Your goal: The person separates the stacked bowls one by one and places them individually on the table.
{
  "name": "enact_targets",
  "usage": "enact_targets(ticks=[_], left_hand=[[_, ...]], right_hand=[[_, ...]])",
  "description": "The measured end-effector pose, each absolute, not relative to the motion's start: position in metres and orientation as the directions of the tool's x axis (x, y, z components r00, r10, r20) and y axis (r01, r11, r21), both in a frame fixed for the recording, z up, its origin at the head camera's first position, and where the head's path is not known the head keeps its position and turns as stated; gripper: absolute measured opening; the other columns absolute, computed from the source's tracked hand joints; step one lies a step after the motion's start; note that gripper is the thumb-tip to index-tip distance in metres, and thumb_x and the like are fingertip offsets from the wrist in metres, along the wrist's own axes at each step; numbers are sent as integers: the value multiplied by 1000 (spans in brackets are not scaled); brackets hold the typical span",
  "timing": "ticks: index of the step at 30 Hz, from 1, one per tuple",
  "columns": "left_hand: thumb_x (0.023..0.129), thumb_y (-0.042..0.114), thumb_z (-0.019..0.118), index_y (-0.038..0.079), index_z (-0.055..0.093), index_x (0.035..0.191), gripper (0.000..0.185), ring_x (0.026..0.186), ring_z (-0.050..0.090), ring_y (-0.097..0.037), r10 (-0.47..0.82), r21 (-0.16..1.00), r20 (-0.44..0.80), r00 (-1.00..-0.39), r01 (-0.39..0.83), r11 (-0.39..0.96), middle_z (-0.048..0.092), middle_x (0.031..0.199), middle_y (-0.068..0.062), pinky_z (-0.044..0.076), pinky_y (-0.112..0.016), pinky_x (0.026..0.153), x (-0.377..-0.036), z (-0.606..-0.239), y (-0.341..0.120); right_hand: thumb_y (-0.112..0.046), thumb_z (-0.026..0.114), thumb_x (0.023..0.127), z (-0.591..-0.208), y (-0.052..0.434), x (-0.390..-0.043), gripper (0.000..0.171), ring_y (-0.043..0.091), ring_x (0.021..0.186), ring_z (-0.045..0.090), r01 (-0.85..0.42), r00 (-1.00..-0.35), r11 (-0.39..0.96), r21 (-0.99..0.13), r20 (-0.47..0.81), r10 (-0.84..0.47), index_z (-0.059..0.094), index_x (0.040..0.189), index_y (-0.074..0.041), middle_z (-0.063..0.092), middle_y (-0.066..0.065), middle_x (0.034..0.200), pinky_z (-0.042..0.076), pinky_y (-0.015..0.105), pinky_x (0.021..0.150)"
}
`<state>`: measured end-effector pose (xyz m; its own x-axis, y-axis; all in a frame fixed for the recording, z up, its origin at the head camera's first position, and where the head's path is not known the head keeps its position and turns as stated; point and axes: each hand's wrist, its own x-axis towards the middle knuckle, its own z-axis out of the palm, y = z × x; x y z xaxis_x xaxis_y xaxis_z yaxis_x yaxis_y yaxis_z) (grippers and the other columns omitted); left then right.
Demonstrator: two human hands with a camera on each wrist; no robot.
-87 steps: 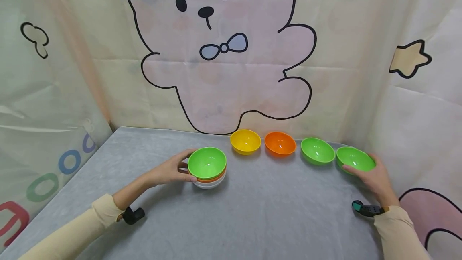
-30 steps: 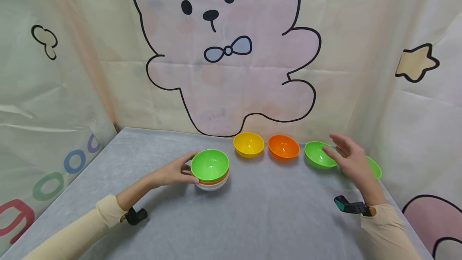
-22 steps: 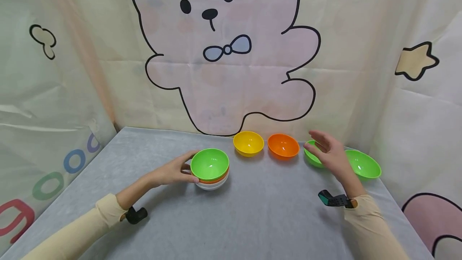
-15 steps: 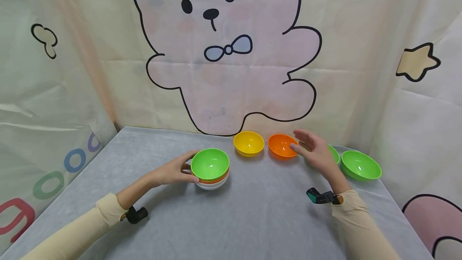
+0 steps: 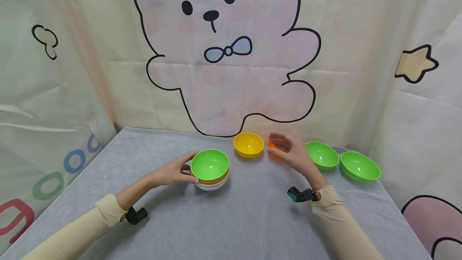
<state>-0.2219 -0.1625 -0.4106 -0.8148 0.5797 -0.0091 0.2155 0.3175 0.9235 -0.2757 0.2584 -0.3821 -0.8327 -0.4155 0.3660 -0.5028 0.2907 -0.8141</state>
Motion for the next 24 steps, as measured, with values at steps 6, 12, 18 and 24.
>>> enact_targets(ticks=[6,12,18,24], left_hand=[[89,22,82,14,29,160,88,118,57,-34,578,922,-8,-816,218,320,37,153,-13,54,-42,90,-221,-411,-163],[89,22,82,15,28,160,89,121,56,-36,578,922,-11,-816,215,322,37,153,-12,54,-42,90,-221,-410,-162],[90,23,81,16,28,160,88,120,57,-36,583,918,-9,-813,225,327,36,154,-13,54,-42,90,-222,-412,-163],[91,21,81,15,28,160,88,121,56,-37,589,914,1,-808,239,327,35,154,-13,53,-42,92,-221,-410,-162]], right_hand=[[-3,76,92,-382,242,-272,49,51,118,56,-519,-809,257,-815,372,-456,56,137,5,58,24,133,50,28,96],[-5,75,94,-384,229,-269,49,47,120,57,-517,-800,257,-817,353,-486,55,137,4,59,21,133,50,33,97],[-8,74,95,-388,220,-269,51,50,122,54,-481,-798,238,-844,309,-518,53,139,5,55,28,135,51,29,95],[-7,75,94,-387,210,-266,50,48,124,53,-466,-775,193,-863,293,-561,54,138,4,53,28,137,51,32,96]])
